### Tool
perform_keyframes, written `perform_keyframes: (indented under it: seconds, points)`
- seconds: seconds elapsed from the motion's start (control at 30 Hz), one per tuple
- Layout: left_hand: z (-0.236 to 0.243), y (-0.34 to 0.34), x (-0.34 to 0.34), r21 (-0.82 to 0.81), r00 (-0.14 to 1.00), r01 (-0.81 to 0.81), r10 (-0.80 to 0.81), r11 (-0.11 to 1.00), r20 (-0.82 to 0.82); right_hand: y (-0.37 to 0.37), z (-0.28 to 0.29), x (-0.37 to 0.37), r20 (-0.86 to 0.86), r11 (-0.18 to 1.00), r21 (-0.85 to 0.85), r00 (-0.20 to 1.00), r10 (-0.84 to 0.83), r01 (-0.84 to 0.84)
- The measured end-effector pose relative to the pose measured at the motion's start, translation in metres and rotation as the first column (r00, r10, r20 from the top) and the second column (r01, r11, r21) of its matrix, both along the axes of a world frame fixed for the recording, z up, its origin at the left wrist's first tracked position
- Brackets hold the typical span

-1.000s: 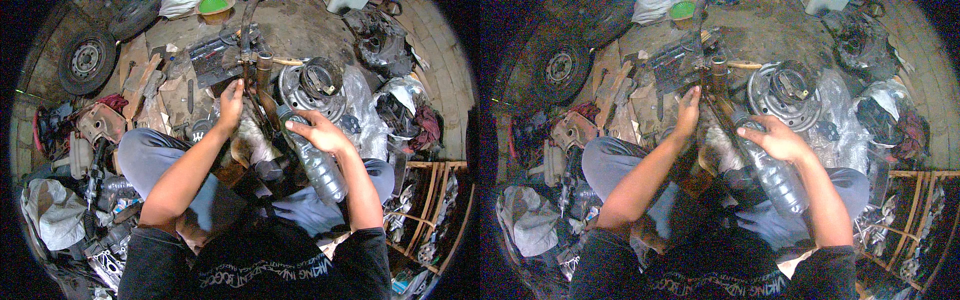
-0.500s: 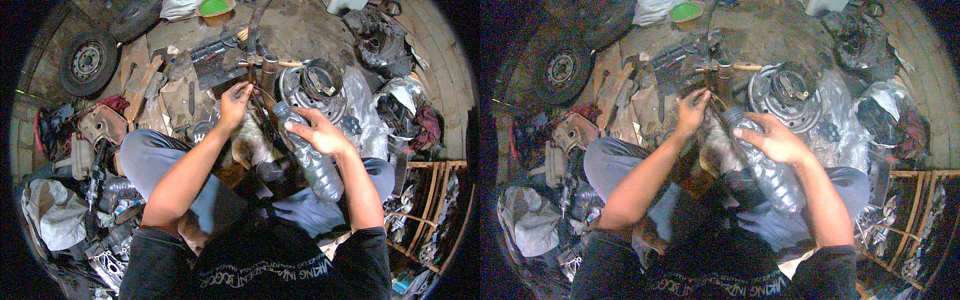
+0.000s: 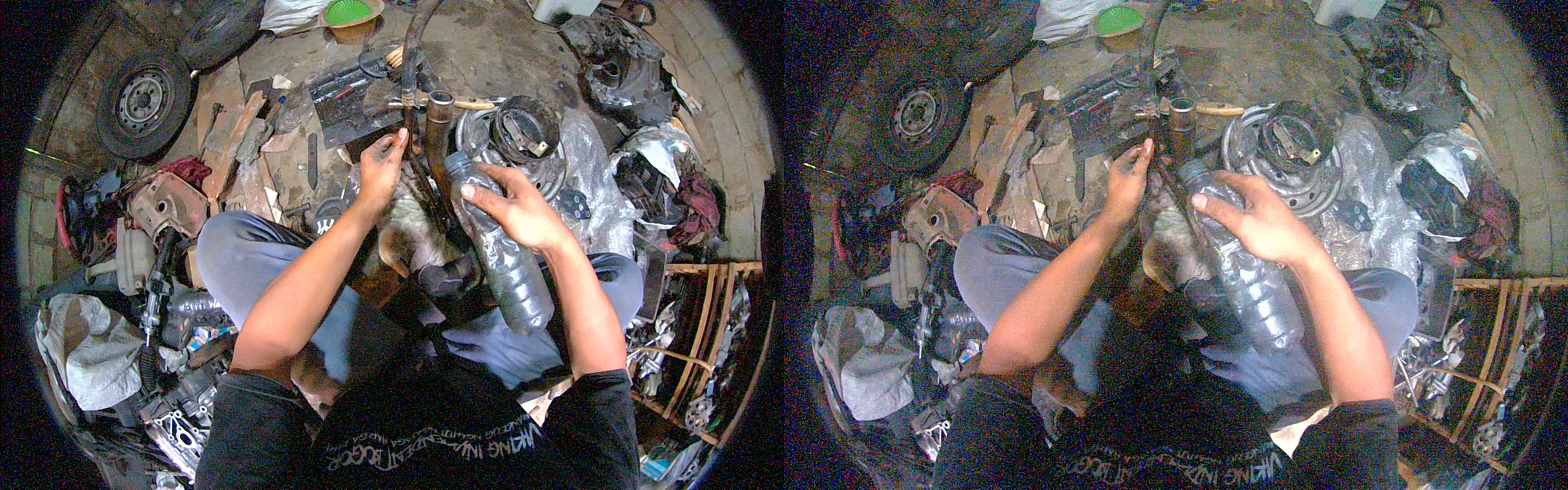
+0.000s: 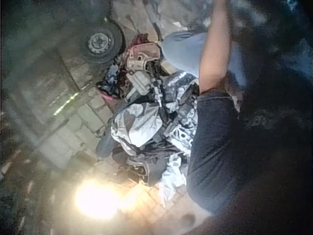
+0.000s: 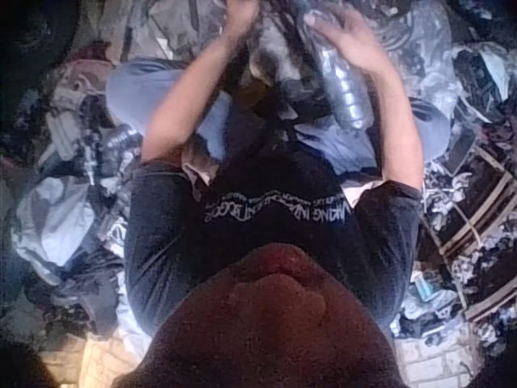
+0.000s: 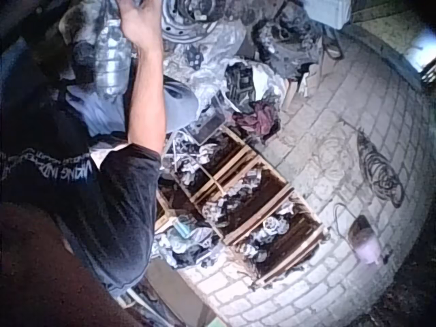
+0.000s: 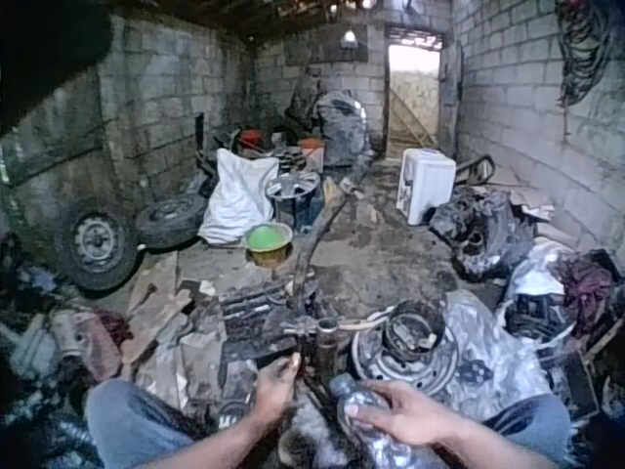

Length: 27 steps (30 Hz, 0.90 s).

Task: The person sits on the floor and works on a curved metal pipe. They use a hammer to strike the pipe, scrape its surface with a tool, and apply liquid from a plastic bottle. The person continues to hammer and scrape the pipe repeatedly.

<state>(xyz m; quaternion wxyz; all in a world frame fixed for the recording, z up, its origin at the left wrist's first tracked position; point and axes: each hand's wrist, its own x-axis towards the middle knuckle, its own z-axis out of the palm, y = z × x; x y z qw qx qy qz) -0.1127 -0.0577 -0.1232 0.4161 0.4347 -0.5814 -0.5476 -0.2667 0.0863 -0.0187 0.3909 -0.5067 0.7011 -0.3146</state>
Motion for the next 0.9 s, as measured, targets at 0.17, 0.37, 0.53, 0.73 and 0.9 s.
perform_keyframes:
  seconds: [0.17, 0.37, 0.53, 0.73, 0.9]
  points:
    - [0.004, -0.002, -0.003, 0.171, 0.997, 0.064, -0.054, 0.983, -0.064, -0.002, -0.003, -0.004, 0.156, 0.974, 0.227, 0.988, -0.016, -0.020]
    - [-0.003, -0.005, -0.006, 0.211, 0.990, 0.089, -0.064, 0.973, -0.123, -0.006, 0.004, 0.001, 0.349, 0.976, 0.215, 0.936, -0.034, -0.045]
    - [0.004, -0.006, -0.010, 0.135, 0.985, 0.043, -0.020, 0.990, -0.173, -0.009, -0.006, -0.001, 0.335, 0.996, 0.085, 0.942, -0.013, -0.016]
    - [0.019, -0.001, -0.011, 0.098, 0.968, 0.038, -0.012, 0.994, -0.251, -0.011, 0.004, 0.006, 0.262, 0.995, -0.012, 0.960, -0.095, 0.102]
    - [0.024, 0.000, -0.009, -0.031, 0.985, 0.051, -0.056, 0.998, -0.166, -0.015, 0.003, 0.005, 0.286, 0.992, -0.026, 0.951, -0.114, 0.127]
